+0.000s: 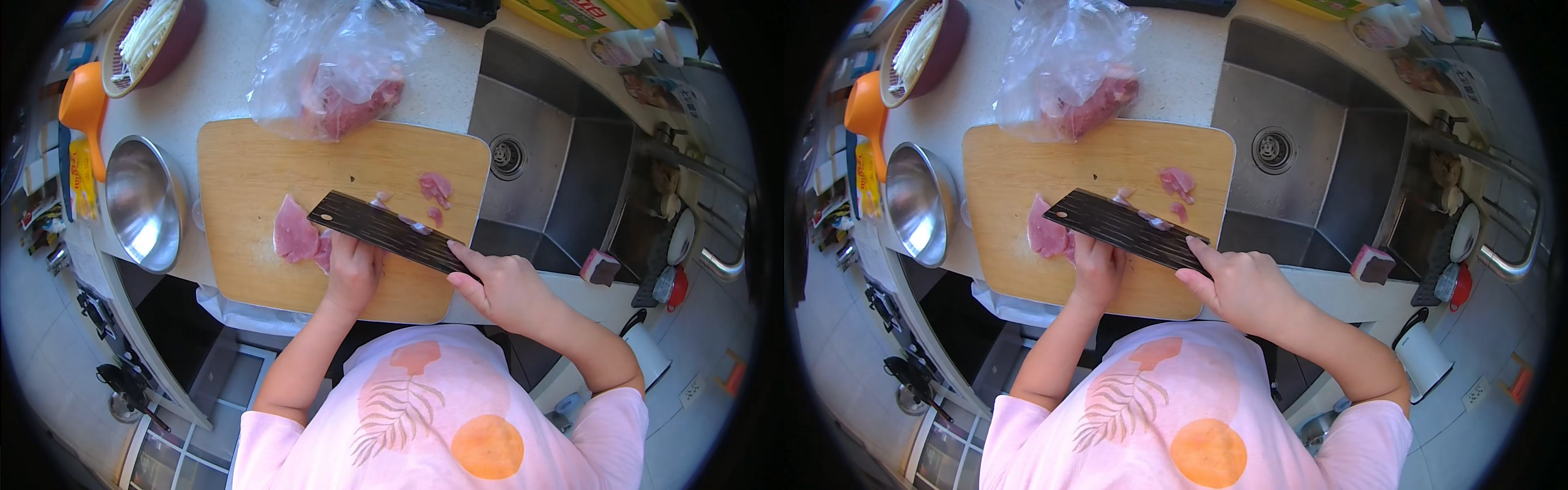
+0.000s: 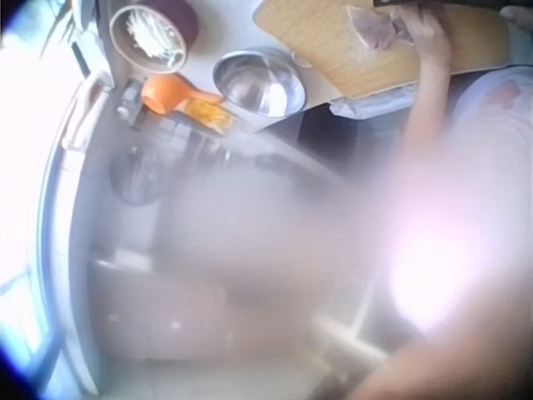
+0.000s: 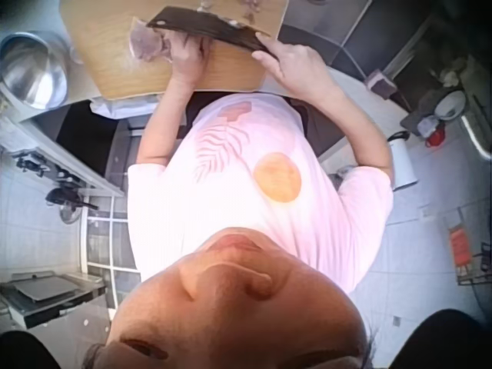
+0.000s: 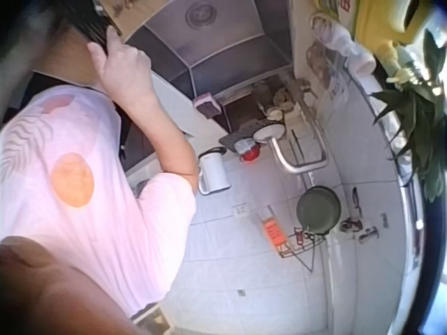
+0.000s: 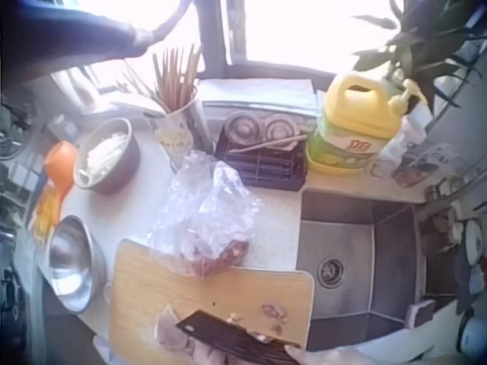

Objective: The person unpacks a piece of raw meat from a plastic bag and places it on a wooden cutting board. They use a large cleaver to slice the meat into thin pieces, occasionally rinsing the meat under the tap. The sliced meat is arranged on the cutting board throughout the process.

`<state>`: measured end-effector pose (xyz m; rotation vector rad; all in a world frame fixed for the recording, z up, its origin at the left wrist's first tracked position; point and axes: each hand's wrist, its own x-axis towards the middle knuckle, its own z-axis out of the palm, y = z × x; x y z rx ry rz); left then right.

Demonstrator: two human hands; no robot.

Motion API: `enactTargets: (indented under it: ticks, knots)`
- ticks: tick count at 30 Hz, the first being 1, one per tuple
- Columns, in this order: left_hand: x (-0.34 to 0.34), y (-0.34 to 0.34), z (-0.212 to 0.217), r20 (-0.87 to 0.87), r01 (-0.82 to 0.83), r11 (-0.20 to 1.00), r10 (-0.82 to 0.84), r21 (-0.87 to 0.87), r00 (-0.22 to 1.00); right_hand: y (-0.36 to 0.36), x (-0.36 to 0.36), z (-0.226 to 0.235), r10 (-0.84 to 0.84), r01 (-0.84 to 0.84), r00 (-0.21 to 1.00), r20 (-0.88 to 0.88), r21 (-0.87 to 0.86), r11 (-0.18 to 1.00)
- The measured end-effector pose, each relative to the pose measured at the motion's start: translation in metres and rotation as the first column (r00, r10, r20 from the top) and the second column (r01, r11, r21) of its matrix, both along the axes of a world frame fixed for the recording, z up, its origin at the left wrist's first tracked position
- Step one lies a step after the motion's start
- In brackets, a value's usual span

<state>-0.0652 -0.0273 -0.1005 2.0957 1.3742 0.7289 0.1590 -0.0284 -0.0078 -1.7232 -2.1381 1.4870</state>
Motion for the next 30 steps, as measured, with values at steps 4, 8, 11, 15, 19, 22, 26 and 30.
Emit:
enactTargets:
  ticks: [4,8,11,15,19,22,26,30]
  knots:
    - [0.003,0.002,-0.003,0.041,0.025,1.000,-0.024,-0.007,0.999,0.028,-0.028,-0.017,-0.028,0.023,0.993,-0.114,-0.045,0.999]
    - [-0.002,-0.002,-0.007,-0.009,0.016,0.999,-0.015,0.048,1.000,0.042,-0.052,-0.022,-0.009,0.001,0.996,-0.090,-0.090,0.996]
    - [0.003,0.007,0.000,0.030,0.004,0.997,-0.006,0.079,1.000,0.029,-0.022,-0.020,-0.138,0.115,0.983,-0.124,-0.174,0.978]
    - [0.003,0.006,-0.003,0.022,0.010,0.994,-0.013,0.113,1.000,0.009,-0.009,-0.019,-0.170,0.154,0.978,-0.120,-0.133,0.979]
    - [-0.001,0.004,0.001,0.037,0.052,0.998,-0.054,0.034,0.998,0.006,-0.018,-0.010,-0.047,0.047,0.999,0.002,0.004,0.999]
    - [0.000,0.005,0.001,0.048,0.037,0.998,-0.040,0.060,0.998,-0.004,-0.016,-0.010,-0.057,0.058,0.997,0.054,-0.005,0.998]
    - [-0.004,-0.005,-0.011,0.221,-0.048,0.975,0.097,-0.218,0.970,0.020,-0.066,-0.027,-0.060,0.064,0.997,-0.048,0.106,0.992]
    - [-0.007,0.000,-0.007,0.050,0.054,0.996,-0.058,0.077,0.997,0.025,-0.053,-0.015,-0.094,0.093,0.995,-0.031,-0.020,0.995]
